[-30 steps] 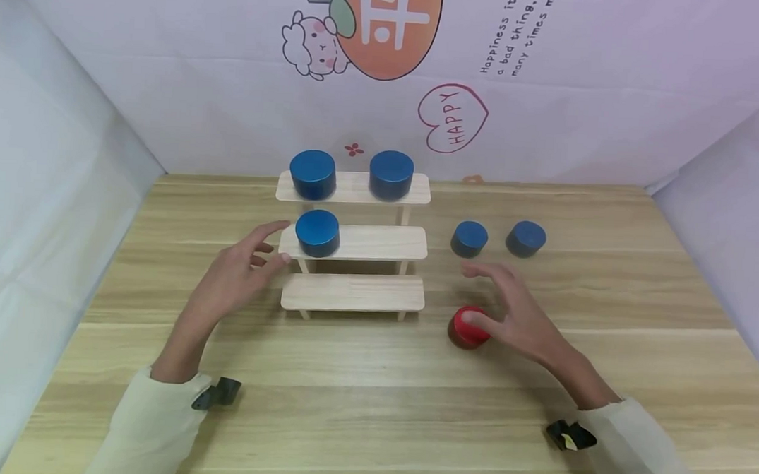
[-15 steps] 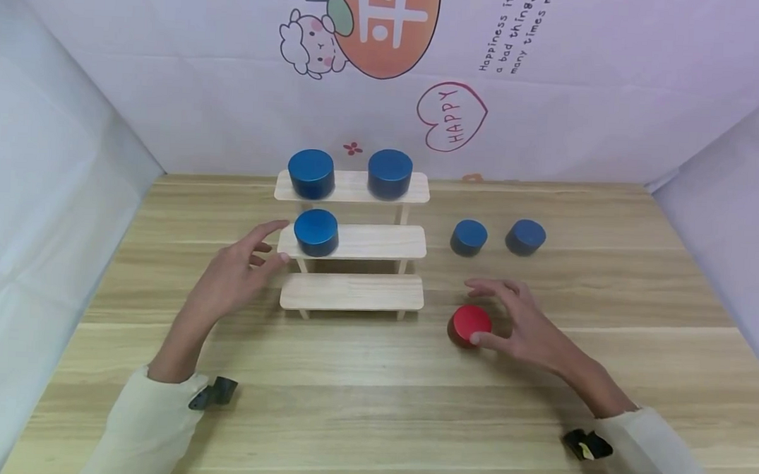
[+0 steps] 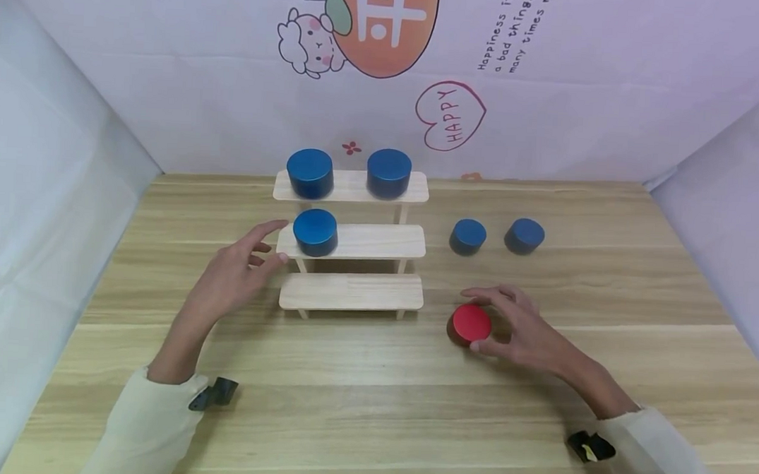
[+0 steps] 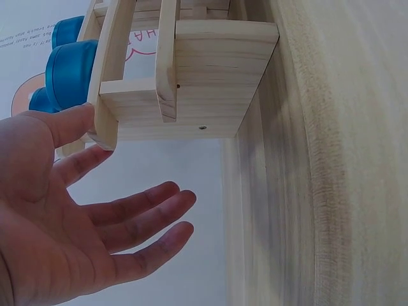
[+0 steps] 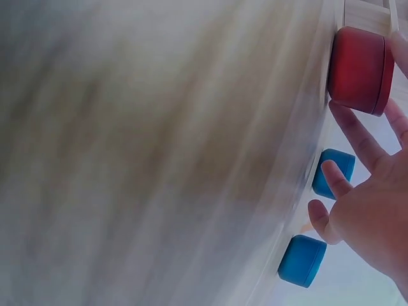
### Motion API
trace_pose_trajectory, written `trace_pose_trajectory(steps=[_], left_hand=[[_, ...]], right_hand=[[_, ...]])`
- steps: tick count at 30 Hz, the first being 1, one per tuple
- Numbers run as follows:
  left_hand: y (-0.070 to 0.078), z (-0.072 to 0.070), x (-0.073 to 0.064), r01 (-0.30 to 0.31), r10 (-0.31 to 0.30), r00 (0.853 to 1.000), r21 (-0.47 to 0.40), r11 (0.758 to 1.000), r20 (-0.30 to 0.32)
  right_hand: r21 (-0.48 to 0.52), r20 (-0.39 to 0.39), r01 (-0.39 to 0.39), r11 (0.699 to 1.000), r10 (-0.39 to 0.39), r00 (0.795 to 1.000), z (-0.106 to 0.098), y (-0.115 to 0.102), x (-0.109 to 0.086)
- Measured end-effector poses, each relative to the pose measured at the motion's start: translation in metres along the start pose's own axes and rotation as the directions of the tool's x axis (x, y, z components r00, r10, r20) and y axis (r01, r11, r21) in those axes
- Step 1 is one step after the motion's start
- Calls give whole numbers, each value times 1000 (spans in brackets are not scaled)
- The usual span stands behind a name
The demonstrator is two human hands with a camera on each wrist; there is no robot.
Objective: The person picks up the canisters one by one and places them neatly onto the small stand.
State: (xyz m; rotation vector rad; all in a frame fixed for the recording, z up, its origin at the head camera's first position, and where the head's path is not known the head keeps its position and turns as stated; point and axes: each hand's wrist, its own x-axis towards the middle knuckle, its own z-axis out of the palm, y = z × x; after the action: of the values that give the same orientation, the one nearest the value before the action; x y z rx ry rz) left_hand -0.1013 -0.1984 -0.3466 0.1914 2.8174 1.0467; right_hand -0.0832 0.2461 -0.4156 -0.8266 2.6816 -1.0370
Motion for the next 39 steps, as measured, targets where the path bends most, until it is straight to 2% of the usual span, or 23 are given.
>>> trace_pose_trajectory(steps=[14,20,31,39], left_hand=[[-1,1,0,-8,8,1000,-13,1000,-4],[-2,2,0,-9,9,1000,-19,1000,-9],[-6,4,1,-14,14,1000,-39,999,-19],[-7,4,1,-13,12,1000,-42,999,-17]], right_hand=[[-34,-5,14,999,-14,1000,1,-1,1],[-48,-19,-28,998,27,999,-3,-6,3],[-26,-120,-71,997,67,991,-10,-21,19],[-12,-203,-14,1000,11,979,-17,-34,38]])
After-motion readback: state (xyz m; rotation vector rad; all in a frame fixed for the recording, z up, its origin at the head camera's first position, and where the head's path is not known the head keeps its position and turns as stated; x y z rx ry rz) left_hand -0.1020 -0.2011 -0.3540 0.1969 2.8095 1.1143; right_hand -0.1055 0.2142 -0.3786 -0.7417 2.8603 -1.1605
